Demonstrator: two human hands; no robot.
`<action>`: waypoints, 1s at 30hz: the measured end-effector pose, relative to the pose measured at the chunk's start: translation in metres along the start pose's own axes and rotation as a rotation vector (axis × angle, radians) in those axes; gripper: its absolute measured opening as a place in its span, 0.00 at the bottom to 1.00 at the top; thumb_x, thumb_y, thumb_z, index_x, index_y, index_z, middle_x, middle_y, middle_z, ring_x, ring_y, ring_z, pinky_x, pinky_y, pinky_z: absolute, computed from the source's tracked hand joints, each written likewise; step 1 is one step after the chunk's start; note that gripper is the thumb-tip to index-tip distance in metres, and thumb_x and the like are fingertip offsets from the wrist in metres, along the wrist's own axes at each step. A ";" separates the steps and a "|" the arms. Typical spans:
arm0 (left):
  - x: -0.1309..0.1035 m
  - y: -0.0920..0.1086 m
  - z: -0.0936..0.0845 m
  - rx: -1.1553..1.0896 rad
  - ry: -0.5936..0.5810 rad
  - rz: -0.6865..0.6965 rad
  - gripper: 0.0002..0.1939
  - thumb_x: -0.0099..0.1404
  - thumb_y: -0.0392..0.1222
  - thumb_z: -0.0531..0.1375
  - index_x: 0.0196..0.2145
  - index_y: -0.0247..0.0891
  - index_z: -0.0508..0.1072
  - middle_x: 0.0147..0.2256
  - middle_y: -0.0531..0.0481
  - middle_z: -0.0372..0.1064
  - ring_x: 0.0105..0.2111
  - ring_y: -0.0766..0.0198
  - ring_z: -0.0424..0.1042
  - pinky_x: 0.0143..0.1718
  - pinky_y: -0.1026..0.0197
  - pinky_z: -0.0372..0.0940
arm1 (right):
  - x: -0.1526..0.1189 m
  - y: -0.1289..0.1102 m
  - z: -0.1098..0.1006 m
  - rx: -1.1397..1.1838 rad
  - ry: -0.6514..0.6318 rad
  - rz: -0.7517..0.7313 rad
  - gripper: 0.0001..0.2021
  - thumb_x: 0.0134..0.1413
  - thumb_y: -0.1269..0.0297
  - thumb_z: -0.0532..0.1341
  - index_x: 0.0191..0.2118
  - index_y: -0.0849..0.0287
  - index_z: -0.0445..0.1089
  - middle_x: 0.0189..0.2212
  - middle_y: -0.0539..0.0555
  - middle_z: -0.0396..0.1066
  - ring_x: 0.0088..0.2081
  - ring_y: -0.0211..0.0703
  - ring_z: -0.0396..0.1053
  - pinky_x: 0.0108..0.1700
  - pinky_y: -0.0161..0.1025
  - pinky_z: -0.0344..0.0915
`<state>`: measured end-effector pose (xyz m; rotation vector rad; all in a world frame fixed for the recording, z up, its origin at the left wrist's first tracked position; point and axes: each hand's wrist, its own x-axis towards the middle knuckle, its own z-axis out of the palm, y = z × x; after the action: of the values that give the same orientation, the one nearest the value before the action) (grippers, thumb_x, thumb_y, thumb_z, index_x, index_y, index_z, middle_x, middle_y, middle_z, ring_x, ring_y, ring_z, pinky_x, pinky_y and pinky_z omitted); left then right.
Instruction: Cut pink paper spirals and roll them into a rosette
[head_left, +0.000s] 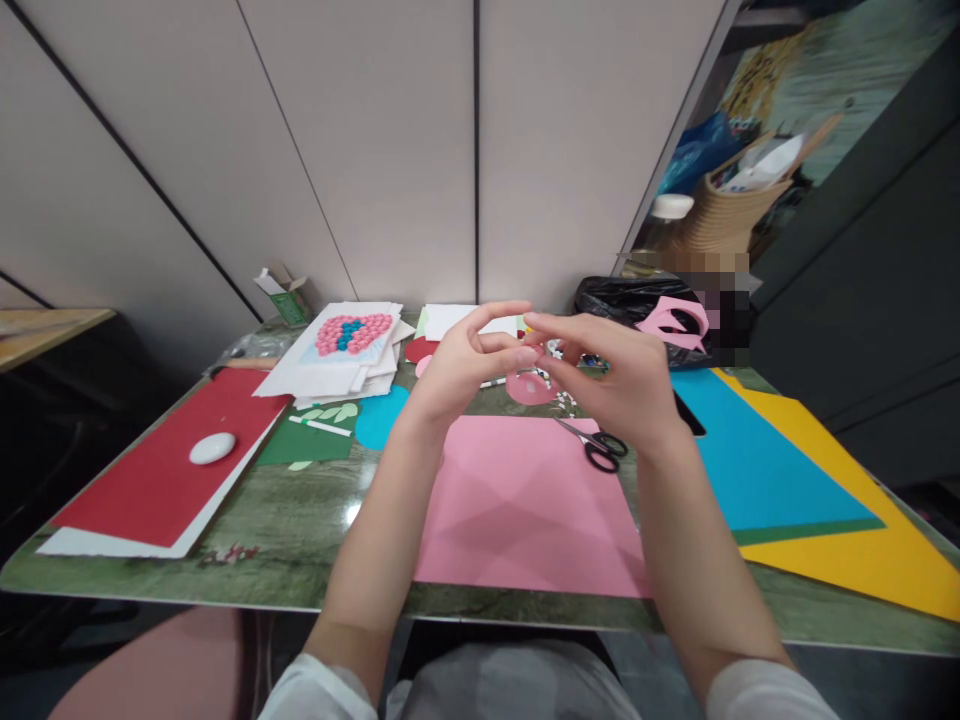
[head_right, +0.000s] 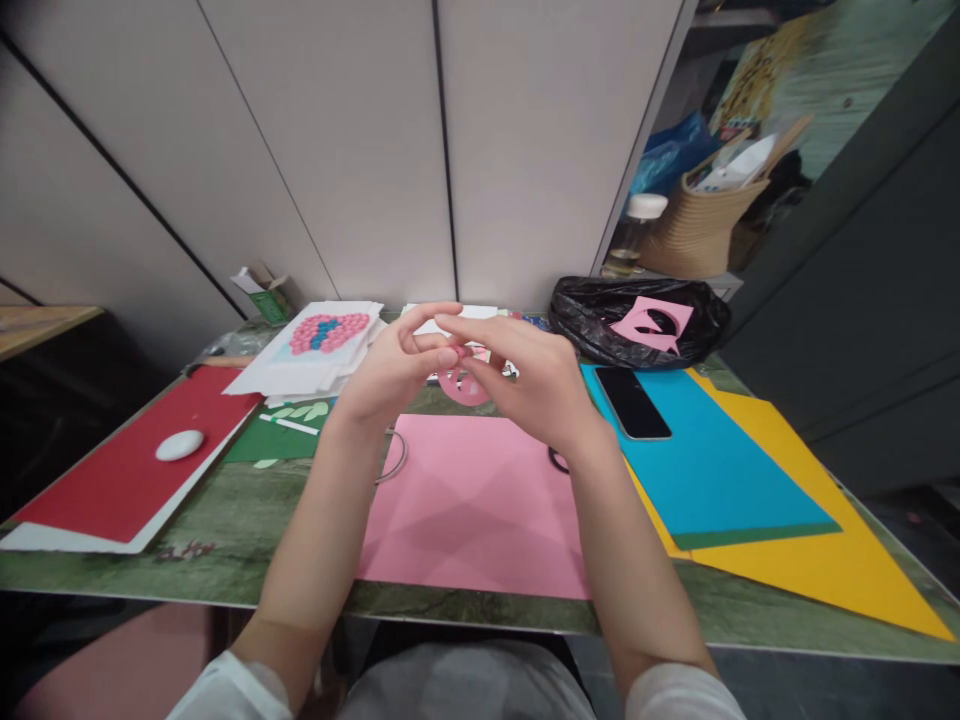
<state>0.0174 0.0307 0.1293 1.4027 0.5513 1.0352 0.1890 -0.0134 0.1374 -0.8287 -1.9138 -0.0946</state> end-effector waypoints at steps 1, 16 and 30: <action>0.000 0.000 0.000 -0.006 -0.003 0.002 0.25 0.52 0.40 0.68 0.48 0.43 0.69 0.30 0.52 0.76 0.33 0.63 0.74 0.42 0.57 0.64 | 0.000 0.000 0.001 0.002 -0.009 -0.006 0.18 0.55 0.73 0.59 0.50 0.50 0.70 0.41 0.49 0.77 0.30 0.35 0.71 0.36 0.35 0.69; 0.002 -0.004 0.020 -0.242 -0.002 0.055 0.18 0.56 0.41 0.65 0.44 0.40 0.69 0.34 0.51 0.73 0.34 0.64 0.72 0.43 0.57 0.63 | 0.000 0.001 0.014 -0.206 0.224 -0.018 0.15 0.56 0.71 0.59 0.47 0.47 0.72 0.36 0.47 0.77 0.26 0.35 0.69 0.34 0.36 0.67; 0.003 -0.006 0.030 -0.381 0.017 0.002 0.18 0.53 0.40 0.67 0.42 0.37 0.69 0.33 0.50 0.72 0.32 0.66 0.72 0.33 0.63 0.64 | 0.004 0.000 0.014 -0.258 0.243 -0.082 0.14 0.54 0.72 0.58 0.45 0.49 0.71 0.32 0.47 0.76 0.22 0.35 0.64 0.32 0.37 0.66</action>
<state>0.0451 0.0179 0.1284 1.0590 0.3414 1.0891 0.1774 -0.0058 0.1336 -0.8659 -1.7259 -0.4791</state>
